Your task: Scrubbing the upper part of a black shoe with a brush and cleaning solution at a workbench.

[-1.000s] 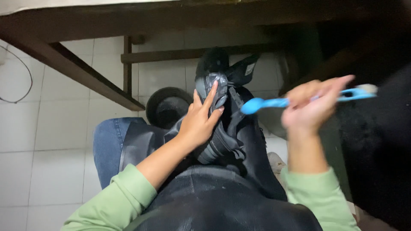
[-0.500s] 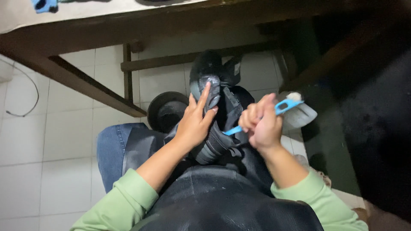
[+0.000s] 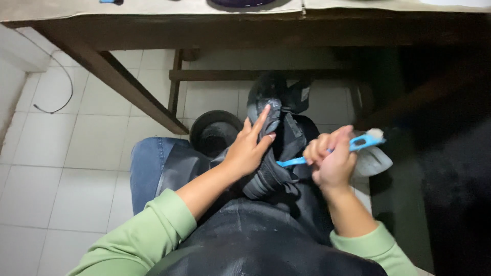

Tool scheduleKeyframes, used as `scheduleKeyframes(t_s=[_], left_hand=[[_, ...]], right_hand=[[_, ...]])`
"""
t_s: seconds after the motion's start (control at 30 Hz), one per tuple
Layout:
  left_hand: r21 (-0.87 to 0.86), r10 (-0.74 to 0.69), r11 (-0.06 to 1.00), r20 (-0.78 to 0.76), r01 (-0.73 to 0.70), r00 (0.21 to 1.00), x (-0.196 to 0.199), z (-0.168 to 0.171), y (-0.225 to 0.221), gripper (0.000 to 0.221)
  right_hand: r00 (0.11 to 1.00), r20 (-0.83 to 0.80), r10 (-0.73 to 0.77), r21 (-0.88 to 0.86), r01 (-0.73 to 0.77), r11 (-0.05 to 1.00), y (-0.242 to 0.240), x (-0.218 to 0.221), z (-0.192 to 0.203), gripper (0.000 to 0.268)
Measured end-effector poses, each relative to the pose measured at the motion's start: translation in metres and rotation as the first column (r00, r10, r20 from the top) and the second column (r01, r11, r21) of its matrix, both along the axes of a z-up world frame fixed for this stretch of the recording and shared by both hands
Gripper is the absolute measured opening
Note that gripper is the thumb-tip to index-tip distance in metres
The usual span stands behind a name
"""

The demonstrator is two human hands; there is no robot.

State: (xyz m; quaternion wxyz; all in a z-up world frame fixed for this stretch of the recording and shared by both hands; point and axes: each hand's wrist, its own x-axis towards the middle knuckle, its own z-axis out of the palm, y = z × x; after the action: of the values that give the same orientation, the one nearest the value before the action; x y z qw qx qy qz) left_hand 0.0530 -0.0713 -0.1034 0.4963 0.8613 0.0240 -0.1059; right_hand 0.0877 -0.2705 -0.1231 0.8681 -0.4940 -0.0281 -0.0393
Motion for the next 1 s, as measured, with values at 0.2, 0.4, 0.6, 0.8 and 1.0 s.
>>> scheduleKeyframes(t_s=[0.2,0.4,0.6,0.8,1.0], left_hand=[[0.008,-0.010,1.000,0.000,0.010,1.000,-0.003,0.008,-0.004,0.071],[0.015,0.009,1.000,-0.028,-0.009,1.000,0.007,-0.001,0.000,0.068],[-0.029,0.009,1.000,-0.057,-0.010,0.998,-0.002,0.023,-0.003,0.069],[-0.073,-0.002,0.997,-0.004,0.002,1.000,-0.006,0.016,0.001,0.069],[-0.051,-0.006,0.999,0.015,0.006,1.000,-0.006,0.008,0.002,0.070]], right_hand=[[0.983,0.110,-0.148,-0.121,0.161,0.980,-0.030,0.054,-0.002,0.047],[0.980,-0.004,-0.198,0.051,0.198,0.979,-0.017,0.028,0.033,0.046],[0.999,-0.048,-0.006,0.082,0.010,0.997,0.013,-0.010,0.027,0.050],[1.000,-0.027,0.002,0.058,0.000,0.998,0.003,-0.014,0.014,0.046],[1.000,-0.008,-0.027,0.037,0.028,0.999,0.004,-0.014,0.022,0.046]])
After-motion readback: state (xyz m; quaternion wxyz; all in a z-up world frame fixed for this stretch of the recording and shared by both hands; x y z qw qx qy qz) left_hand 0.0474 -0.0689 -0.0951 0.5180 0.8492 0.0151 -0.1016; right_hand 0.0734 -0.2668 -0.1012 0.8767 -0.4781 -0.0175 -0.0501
